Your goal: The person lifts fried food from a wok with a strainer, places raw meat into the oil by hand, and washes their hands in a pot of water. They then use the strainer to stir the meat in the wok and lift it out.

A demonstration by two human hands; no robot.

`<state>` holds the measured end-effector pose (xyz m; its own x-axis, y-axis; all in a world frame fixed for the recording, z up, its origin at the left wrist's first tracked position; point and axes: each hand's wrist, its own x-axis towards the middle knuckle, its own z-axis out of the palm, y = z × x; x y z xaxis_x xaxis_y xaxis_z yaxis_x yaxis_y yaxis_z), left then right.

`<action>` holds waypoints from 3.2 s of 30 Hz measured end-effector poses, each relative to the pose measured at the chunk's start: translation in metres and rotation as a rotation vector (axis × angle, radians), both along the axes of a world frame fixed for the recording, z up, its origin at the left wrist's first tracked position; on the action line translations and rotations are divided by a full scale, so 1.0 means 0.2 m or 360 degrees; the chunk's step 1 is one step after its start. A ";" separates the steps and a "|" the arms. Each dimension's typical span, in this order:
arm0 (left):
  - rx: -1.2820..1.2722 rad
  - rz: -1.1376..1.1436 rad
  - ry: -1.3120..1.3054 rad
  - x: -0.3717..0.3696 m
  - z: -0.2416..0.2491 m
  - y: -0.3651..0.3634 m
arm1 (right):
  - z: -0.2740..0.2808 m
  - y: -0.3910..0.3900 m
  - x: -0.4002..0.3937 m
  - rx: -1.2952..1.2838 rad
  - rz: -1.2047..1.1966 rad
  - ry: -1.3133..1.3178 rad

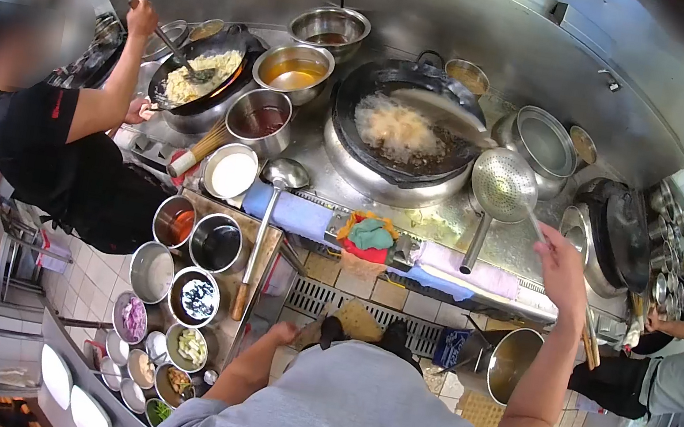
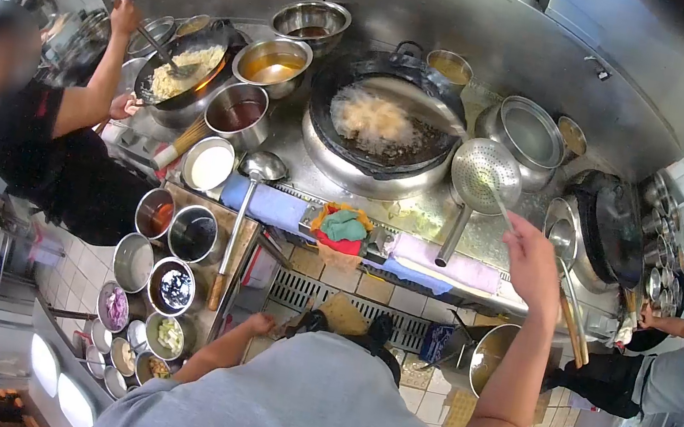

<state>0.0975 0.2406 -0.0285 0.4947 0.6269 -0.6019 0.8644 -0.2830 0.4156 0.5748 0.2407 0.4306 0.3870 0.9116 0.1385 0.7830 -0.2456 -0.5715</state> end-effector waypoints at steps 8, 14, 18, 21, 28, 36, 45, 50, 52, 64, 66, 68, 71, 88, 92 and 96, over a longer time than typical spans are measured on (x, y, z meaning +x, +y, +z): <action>0.0185 -0.0278 0.0060 -0.44 -0.25 -0.08 | -0.38 0.42 -0.10 -0.0079 0.0364 -0.0085; 0.0071 0.0471 -0.0215 -0.49 -0.53 0.02 | -0.59 0.56 -0.04 -0.0072 0.0186 0.0125; -0.0391 0.1607 -0.0801 -0.34 -0.31 -0.07 | -0.71 0.59 0.23 0.0035 0.0230 0.0071; -0.0546 0.1586 -0.0720 -0.33 -0.16 -0.12 | -0.62 0.58 0.27 -0.0233 0.0077 0.0898; 0.0113 -0.0146 0.0091 -0.50 -0.14 -0.22 | -0.57 0.55 0.24 -0.0425 0.0142 0.1502; 0.0131 0.0156 -0.0125 -0.57 -0.47 -0.14 | -0.62 0.55 0.04 -0.0430 -0.0018 0.2144; -0.0700 0.1351 -0.0619 -0.18 -0.11 0.00 | -0.74 0.79 -0.03 -0.0146 0.0031 0.2910; -0.0633 0.1625 -0.0815 -0.05 0.03 0.00 | -0.45 0.82 0.21 0.0293 -0.0161 0.2052; -0.0559 0.1678 -0.0912 -0.05 0.06 -0.03 | -0.52 0.92 0.43 0.0498 -0.0259 0.1516; -0.0893 0.2037 -0.0615 -0.06 -0.03 -0.31 | -0.63 1.09 0.69 0.0340 -0.0393 -0.0291; -0.0949 0.2030 -0.0594 -0.04 -0.04 -0.33 | -0.68 0.94 0.64 0.0354 -0.0332 0.0224; -0.0842 0.2062 -0.0645 -0.02 -0.02 -0.30 | -0.65 0.83 0.58 0.0390 -0.0294 0.0740; -0.0659 0.1300 -0.0495 -0.05 0.00 -0.18 | -0.58 0.75 0.37 0.0172 -0.0265 0.1183; -0.0271 0.0644 -0.0203 -0.33 -0.16 -0.21 | -0.85 0.81 0.05 0.0042 -0.0333 0.1503; -0.0666 0.1094 -0.0461 -0.38 -0.11 -0.38 | -0.91 0.82 -0.10 0.0049 -0.0370 0.2284; -0.0680 0.1015 -0.0409 -0.42 -0.11 -0.44 | -0.86 0.79 -0.10 -0.0190 -0.0140 0.2619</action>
